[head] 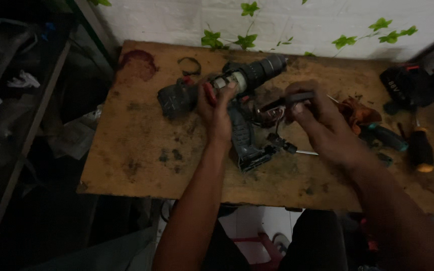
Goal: The person disassembles a cordless power drill on a workbench, removing the battery and separating the housing to access internal components. They manipulate wires and internal parts, then reassemble the housing and reattach the battery.
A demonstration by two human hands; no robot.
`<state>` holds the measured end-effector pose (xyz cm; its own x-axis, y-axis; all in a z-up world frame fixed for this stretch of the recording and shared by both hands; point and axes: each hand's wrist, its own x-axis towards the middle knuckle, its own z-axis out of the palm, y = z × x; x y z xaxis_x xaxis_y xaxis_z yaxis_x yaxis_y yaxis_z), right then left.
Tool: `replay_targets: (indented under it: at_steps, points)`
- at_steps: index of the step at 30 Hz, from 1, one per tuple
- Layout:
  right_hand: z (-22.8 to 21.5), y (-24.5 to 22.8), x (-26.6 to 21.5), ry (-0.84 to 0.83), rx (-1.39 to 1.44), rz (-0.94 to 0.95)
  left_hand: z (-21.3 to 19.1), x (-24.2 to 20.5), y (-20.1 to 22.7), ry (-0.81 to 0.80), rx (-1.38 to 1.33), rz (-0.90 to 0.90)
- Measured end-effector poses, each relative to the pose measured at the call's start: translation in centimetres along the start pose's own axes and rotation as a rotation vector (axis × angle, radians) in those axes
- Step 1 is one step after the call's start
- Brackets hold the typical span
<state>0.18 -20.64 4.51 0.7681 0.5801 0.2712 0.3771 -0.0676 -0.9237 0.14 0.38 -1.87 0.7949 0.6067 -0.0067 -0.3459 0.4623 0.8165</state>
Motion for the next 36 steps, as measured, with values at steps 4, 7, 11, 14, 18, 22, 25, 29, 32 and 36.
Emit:
replay_targets:
  at_steps: [4,7,11,14,18,22,25,29,32,36]
  points:
    - [0.5,-2.5,0.9,-0.029,-0.127,-0.021,-0.7,0.1,-0.6,-0.015,0.042,0.017]
    - [1.0,-4.1,1.2,-0.096,0.003,0.063,-0.1,-0.1,-0.1,-0.029,0.052,0.058]
    - [1.0,-3.5,1.6,-0.062,-0.041,0.066,-0.6,0.5,-1.0,-0.094,0.073,0.187]
    - [1.4,-4.4,1.9,-0.07,-0.052,0.115,-0.7,0.4,-1.0,-0.156,0.041,0.191]
    - [3.0,-6.6,2.1,0.084,-0.038,0.419,-0.3,-0.1,-0.1,-0.088,0.088,0.186]
    - [3.1,-6.9,2.0,-0.024,-0.046,0.314,-0.3,-0.1,0.0,-0.06,0.054,0.144]
    - [3.9,-8.9,2.4,0.201,-0.337,1.073,-0.5,0.2,-0.7,-0.133,0.049,0.124]
    - [1.7,-3.6,1.5,0.076,0.37,0.635,-0.4,0.5,-1.3,-0.082,0.007,0.088]
    - [1.0,-4.0,1.5,0.041,0.463,0.651,-0.5,0.3,-0.8,-0.105,0.04,0.125]
    - [0.4,-4.3,1.5,0.091,0.082,0.826,-0.6,0.5,-1.0,-0.092,0.065,0.196]
